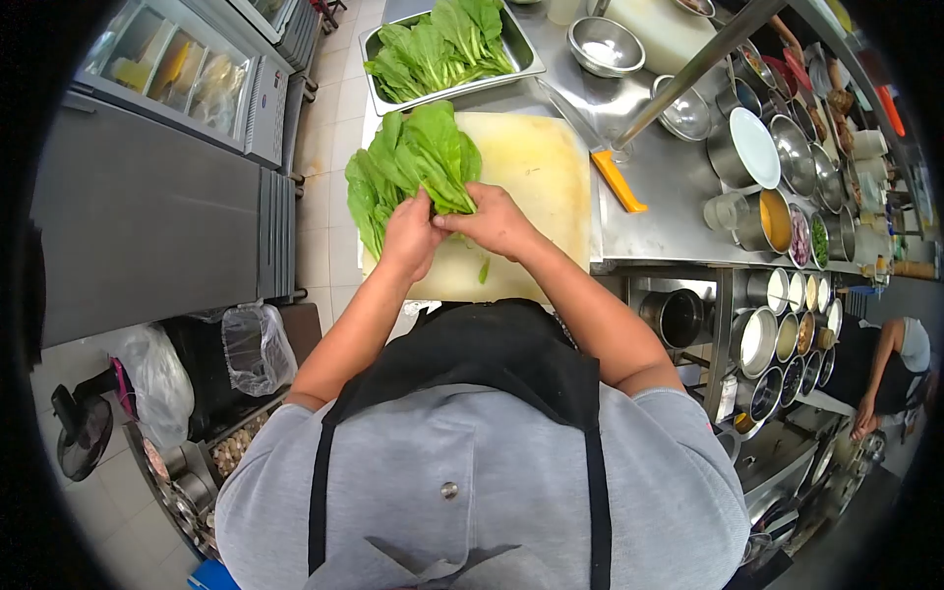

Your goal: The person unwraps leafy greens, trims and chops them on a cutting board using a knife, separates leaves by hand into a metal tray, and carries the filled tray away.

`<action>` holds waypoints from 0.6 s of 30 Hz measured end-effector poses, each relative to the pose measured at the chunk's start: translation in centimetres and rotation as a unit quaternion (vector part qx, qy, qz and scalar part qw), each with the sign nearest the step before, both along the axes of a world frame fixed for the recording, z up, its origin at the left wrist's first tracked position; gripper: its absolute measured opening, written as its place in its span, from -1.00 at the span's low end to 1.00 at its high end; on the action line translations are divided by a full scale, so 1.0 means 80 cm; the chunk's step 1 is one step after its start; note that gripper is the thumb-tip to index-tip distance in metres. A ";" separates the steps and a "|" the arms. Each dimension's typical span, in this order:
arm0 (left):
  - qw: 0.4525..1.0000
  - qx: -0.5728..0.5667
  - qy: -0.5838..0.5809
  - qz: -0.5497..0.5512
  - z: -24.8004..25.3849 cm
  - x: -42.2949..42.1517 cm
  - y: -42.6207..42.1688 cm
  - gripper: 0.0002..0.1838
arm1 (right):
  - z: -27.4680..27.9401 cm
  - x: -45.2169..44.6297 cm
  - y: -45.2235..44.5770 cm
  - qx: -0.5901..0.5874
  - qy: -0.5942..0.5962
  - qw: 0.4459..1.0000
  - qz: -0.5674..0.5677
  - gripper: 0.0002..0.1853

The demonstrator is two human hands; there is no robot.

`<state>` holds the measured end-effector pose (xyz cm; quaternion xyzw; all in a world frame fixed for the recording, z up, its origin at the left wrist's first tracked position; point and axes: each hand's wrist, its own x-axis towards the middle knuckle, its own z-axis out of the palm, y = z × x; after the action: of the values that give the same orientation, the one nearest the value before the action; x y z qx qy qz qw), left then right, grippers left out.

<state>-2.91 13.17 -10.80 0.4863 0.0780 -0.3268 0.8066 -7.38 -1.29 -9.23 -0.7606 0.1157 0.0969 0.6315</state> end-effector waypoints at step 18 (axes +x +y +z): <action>0.983 0.060 -0.110 0.132 -0.030 0.001 0.050 -0.64 | -0.027 0.040 0.002 -0.363 0.157 0.915 0.077 -0.37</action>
<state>-2.85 17.20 -13.17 0.5526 0.0713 -0.1566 0.8155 -4.14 -1.13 -11.37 -0.9191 0.1819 0.2146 0.2758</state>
